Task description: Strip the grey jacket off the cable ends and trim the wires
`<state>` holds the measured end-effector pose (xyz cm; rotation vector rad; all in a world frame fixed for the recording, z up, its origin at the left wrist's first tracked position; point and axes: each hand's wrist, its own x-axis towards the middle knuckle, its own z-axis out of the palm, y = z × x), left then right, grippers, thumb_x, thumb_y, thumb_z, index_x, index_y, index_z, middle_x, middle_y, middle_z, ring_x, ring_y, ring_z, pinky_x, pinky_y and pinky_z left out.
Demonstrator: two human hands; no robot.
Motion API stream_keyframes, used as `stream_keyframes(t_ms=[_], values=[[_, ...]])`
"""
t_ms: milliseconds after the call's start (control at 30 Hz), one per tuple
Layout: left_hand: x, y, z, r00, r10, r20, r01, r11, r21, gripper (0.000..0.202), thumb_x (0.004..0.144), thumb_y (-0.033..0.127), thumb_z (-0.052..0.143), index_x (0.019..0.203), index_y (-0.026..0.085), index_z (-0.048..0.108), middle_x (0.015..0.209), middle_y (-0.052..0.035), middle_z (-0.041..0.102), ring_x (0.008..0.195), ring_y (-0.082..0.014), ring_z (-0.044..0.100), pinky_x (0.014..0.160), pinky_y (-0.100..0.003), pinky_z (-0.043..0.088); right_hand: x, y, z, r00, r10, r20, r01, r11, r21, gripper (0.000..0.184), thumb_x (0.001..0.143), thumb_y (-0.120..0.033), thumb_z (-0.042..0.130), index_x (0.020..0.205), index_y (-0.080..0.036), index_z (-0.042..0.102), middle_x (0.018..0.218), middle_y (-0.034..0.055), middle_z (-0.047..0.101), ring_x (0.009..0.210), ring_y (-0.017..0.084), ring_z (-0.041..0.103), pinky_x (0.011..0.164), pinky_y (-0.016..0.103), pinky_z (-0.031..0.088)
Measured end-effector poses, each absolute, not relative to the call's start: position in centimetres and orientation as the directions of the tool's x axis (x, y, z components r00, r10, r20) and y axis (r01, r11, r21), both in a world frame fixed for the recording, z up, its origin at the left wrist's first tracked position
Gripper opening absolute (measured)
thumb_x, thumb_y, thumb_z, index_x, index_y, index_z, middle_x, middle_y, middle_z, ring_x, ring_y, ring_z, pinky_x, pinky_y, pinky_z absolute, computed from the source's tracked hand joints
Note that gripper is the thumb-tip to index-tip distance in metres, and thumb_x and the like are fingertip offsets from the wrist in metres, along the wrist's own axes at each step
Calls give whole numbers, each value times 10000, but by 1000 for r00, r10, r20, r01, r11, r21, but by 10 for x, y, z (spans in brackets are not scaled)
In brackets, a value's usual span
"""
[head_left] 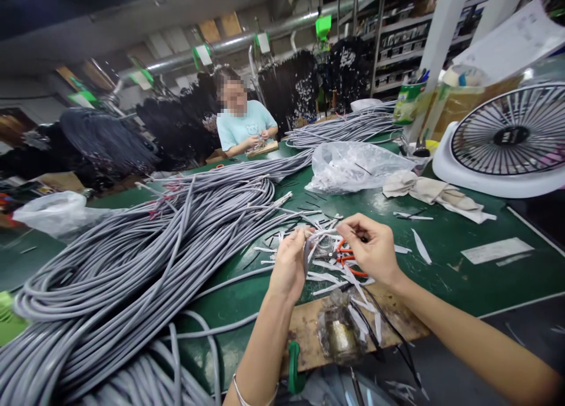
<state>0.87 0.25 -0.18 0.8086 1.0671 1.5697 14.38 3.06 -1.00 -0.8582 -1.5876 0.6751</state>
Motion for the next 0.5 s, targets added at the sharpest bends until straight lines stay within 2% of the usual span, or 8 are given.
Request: stream_keyframes(t_ms=[100, 167, 300, 400, 500], values=[[5, 0, -1, -103, 993, -55, -581, -15, 814, 167, 625, 287, 673, 717, 153, 631, 870, -34, 609, 832, -145, 572, 735, -267, 468, 143, 35, -9, -94, 861, 501, 88, 508, -857, 207, 788, -309, 525, 649, -157, 540, 535, -27, 461, 464, 74, 385, 427, 194, 308], [5, -1, -2, -116, 991, -62, -638, -26, 770, 127, 643, 266, 658, 702, 159, 624, 892, -40, 607, 884, -167, 567, 769, -305, 472, 140, 35, -8, -106, 870, 482, 46, 488, -872, 226, 786, -322, 527, 635, -154, 537, 526, -30, 445, 460, 72, 376, 424, 194, 302], [7, -1, 1, -153, 988, 8, -642, -105, 760, 95, 699, 285, 607, 702, 191, 600, 952, -34, 593, 1014, -199, 526, 826, -368, 465, 132, 32, -5, -110, 877, 467, -14, 468, -883, 235, 779, -328, 534, 620, -155, 526, 516, -37, 421, 452, 67, 355, 418, 192, 289], [-5, -5, 11, -168, 981, 93, -606, -177, 776, 121, 743, 313, 575, 676, 213, 584, 941, -25, 593, 1034, -202, 517, 839, -386, 455, 133, 33, -6, -100, 888, 450, -35, 449, -893, 238, 779, -333, 536, 621, -156, 525, 513, -39, 414, 450, 65, 346, 412, 190, 280], [-32, -7, 23, -279, 920, 275, -564, -389, 729, 182, 789, 365, 523, 657, 253, 582, 889, 3, 591, 1019, -178, 515, 864, -393, 435, 141, 40, -7, 24, 903, 428, -23, 428, -903, 262, 777, -344, 545, 598, -158, 499, 510, -44, 388, 446, 60, 323, 406, 189, 264]])
